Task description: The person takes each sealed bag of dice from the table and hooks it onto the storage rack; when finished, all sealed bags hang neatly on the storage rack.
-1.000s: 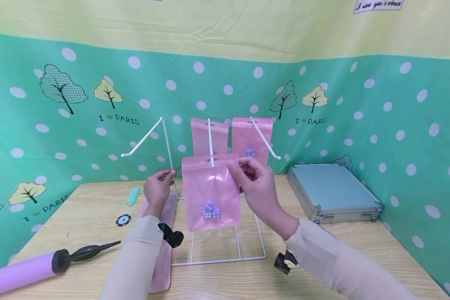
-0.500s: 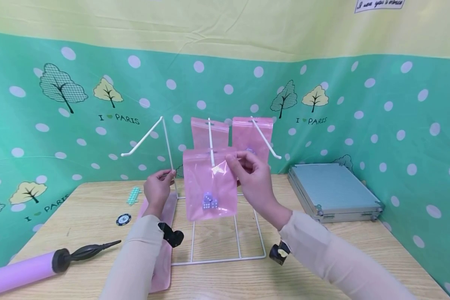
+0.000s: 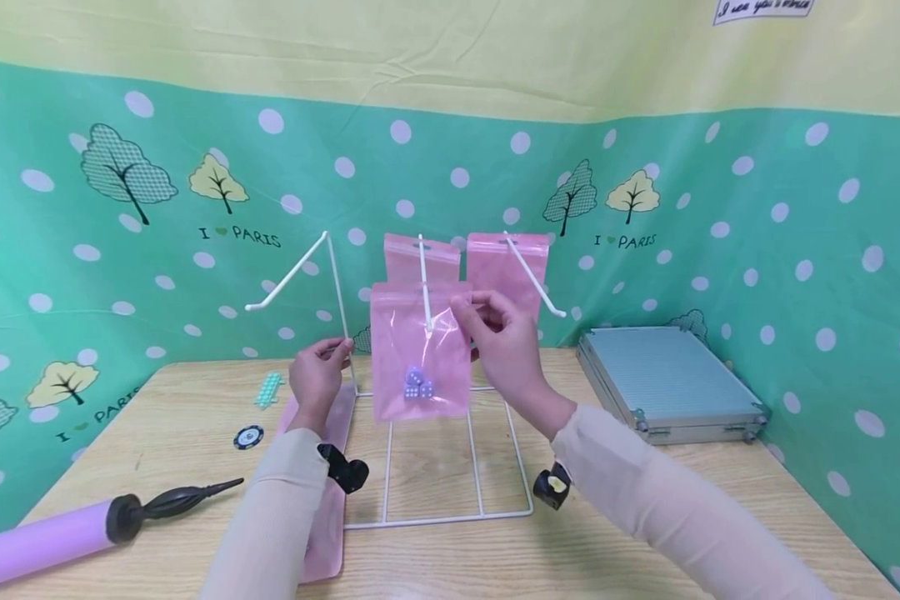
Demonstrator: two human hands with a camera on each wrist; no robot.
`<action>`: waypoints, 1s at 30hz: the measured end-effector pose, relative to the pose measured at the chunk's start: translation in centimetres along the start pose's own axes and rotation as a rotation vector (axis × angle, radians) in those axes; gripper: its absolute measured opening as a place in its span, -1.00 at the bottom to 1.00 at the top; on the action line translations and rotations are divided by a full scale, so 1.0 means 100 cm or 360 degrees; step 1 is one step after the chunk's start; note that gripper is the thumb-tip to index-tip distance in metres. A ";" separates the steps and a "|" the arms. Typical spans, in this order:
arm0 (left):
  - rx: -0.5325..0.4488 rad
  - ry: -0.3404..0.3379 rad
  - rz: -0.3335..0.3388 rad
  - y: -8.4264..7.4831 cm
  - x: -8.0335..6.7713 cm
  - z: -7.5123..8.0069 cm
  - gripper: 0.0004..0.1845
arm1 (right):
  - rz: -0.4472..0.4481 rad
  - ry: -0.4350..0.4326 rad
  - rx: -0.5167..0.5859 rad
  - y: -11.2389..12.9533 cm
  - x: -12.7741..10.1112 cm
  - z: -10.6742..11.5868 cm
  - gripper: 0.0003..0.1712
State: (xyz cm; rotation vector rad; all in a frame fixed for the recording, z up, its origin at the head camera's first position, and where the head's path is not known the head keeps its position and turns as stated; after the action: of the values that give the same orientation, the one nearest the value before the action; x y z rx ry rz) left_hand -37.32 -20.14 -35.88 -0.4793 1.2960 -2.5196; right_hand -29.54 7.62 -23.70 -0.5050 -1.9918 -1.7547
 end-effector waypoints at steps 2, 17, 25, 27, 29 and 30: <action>-0.0005 0.0000 -0.0003 0.000 0.000 0.000 -0.64 | 0.0011 -0.0008 -0.0012 0.000 0.003 0.000 -0.77; -0.0001 -0.0013 -0.0026 -0.002 0.000 0.001 -0.64 | 0.0002 -0.0046 -0.0137 -0.005 0.020 0.000 -0.75; -0.0002 -0.0011 -0.0029 -0.002 0.001 0.001 -0.64 | 0.0016 -0.0044 -0.0195 -0.006 0.028 0.000 -0.74; 0.0000 -0.0010 -0.0024 -0.001 0.001 0.001 -0.63 | 0.0016 -0.0045 -0.0206 -0.007 0.030 0.000 -0.74; -0.0001 -0.0003 -0.0018 0.000 0.001 0.000 -0.63 | 0.0004 -0.0048 -0.0216 -0.008 0.032 0.000 -0.74; 0.0002 -0.0001 -0.0017 0.000 0.001 0.000 -0.63 | -0.0002 -0.0051 -0.0224 -0.009 0.033 0.000 -0.73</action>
State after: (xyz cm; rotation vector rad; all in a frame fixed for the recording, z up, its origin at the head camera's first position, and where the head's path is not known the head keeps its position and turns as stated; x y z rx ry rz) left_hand -37.42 -20.18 -35.90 -0.4884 1.2952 -2.5286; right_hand -32.80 7.48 -22.61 -0.5806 -1.8987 -1.9077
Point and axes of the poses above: each hand's wrist, its own x-axis towards the middle knuckle, its own z-axis out of the back of the hand, y = z × x, the point moved 6 cm from there along x, towards the middle knuckle, and after that the axes turned 12 degrees about x, right-handed, at the moved point
